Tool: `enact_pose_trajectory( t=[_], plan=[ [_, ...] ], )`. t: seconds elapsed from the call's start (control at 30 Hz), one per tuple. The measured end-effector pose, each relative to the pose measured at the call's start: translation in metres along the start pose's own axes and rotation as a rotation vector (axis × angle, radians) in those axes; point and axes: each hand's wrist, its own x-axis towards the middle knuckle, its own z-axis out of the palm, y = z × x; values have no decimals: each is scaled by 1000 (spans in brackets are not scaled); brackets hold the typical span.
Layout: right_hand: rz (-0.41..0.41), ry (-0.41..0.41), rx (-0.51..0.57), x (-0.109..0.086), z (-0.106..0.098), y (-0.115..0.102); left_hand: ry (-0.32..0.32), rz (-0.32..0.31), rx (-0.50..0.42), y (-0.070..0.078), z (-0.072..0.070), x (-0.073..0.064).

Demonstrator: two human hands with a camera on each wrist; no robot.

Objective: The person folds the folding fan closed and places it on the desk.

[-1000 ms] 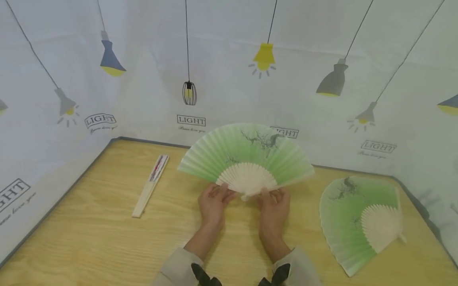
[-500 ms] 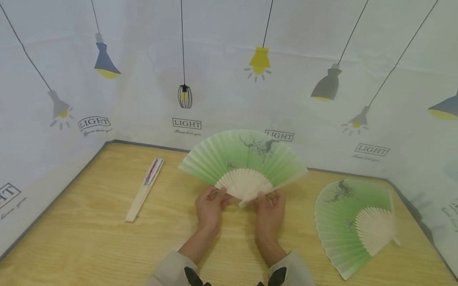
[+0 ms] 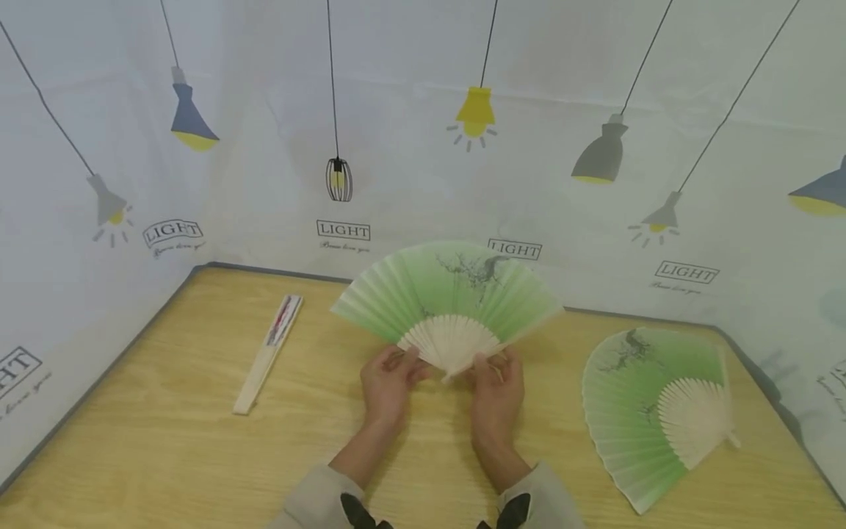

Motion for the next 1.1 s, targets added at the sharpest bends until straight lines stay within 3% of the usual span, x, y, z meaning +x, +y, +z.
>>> enact_pose_trajectory(
  t=[0.53,1.1],
  plan=[
    [-15,-37,30,2,0,-1,6,9,42,4,5,2],
    [1,-61,-64,-3,-4,-2,-15,5,142,1,0,-1]
  ],
)
